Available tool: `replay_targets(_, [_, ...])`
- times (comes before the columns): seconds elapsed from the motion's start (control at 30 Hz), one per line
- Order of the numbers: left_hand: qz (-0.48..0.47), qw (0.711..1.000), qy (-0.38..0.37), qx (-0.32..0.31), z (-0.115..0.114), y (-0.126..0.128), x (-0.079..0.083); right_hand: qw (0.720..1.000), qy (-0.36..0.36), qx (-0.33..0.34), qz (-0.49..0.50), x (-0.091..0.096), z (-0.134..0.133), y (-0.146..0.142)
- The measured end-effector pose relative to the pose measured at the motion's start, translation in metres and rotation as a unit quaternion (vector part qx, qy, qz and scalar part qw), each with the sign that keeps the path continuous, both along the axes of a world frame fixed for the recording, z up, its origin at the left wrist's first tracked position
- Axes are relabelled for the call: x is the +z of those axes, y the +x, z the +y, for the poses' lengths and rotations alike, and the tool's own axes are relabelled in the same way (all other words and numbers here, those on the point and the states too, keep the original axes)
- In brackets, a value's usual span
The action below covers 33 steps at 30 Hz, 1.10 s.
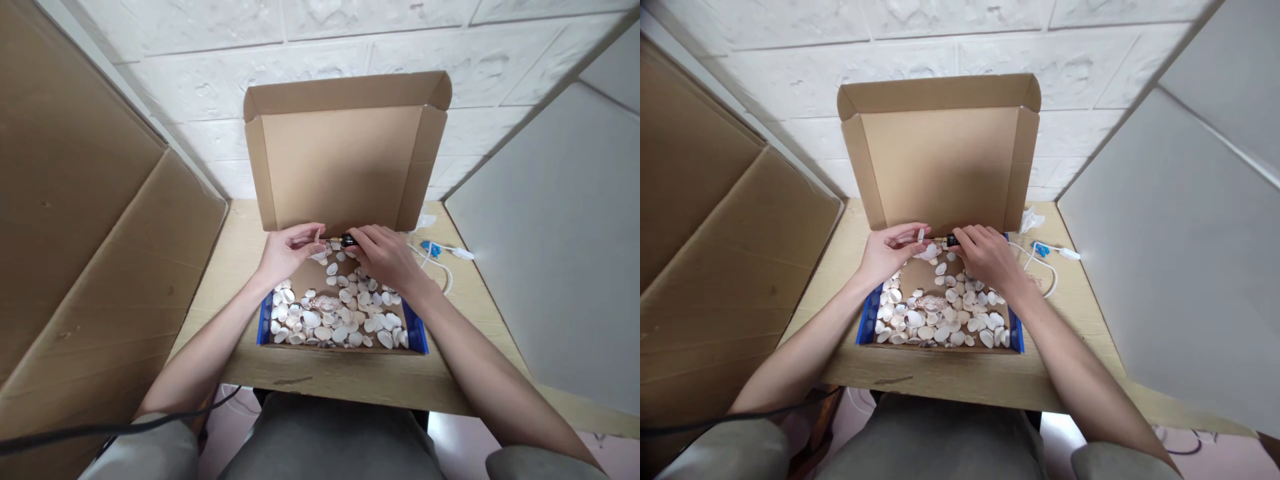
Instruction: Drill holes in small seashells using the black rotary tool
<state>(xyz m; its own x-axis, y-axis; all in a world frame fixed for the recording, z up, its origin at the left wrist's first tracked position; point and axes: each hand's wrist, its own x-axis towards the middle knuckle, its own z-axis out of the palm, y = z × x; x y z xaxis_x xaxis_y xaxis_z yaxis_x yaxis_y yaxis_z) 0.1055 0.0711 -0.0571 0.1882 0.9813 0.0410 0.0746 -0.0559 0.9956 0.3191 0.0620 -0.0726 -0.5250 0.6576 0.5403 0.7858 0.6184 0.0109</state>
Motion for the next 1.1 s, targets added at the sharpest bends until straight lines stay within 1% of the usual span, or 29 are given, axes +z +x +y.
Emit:
replay_targets(0.07, [-0.001, 1.0, -0.001, -0.001, 0.0, 0.0001, 0.0001, 1.0, 0.002, 0.002, 0.008, -0.0004, 0.0003, 0.0003])
replay_targets(0.2, [-0.007, 1.0, -0.001, -0.003, -0.0004, 0.0003, 0.0005, 0.999, 0.04, 0.005, 0.031, 0.002, 0.0004, 0.0018])
replay_targets(0.3, [-0.007, 1.0, 0.0, -0.003, -0.0008, 0.0002, 0.0, 0.998, 0.053, 0.006, 0.044, 0.0028, 0.0002, 0.0023])
replay_targets(0.37, [-0.005, 1.0, 0.0, -0.003, -0.0007, 0.0002, -0.0009, 0.998, 0.044, 0.012, 0.046, 0.0013, 0.0001, 0.0021])
replay_targets(0.47, [-0.003, 1.0, -0.001, -0.006, 0.0, 0.0003, -0.002, 0.999, 0.007, 0.031, 0.04, -0.0022, -0.0001, 0.0014])
replay_targets(0.53, [-0.004, 1.0, -0.001, -0.007, 0.0003, 0.0003, -0.002, 0.999, -0.002, 0.029, 0.037, -0.0029, -0.0003, 0.0011])
replay_targets(0.63, [-0.008, 1.0, -0.005, -0.005, 0.0, 0.0, -0.0008, 0.999, 0.031, 0.015, 0.039, 0.0003, -0.0009, 0.0014])
replay_targets(0.73, [-0.016, 1.0, -0.005, -0.007, -0.0012, 0.0003, 0.0013, 0.995, 0.083, 0.019, 0.048, 0.005, -0.0015, 0.0018])
replay_targets(0.8, [-0.009, 1.0, 0.001, -0.013, -0.0022, 0.0013, 0.0026, 0.994, 0.097, 0.022, 0.048, 0.0064, -0.0016, 0.0012])
replay_targets(0.87, [0.01, 1.0, 0.009, -0.023, -0.003, 0.0029, 0.0033, 0.996, 0.075, 0.032, 0.042, 0.0057, -0.0013, -0.0004])
replay_targets(1.0, [0.037, 0.999, 0.019, -0.035, -0.0037, 0.0053, 0.0026, 0.997, -0.001, 0.072, 0.026, 0.0015, 0.0004, -0.0041])
replay_targets(1.1, [0.037, 0.999, 0.016, -0.034, -0.0039, 0.0052, 0.002, 0.995, -0.019, 0.09, 0.03, -0.0001, 0.0013, -0.0049])
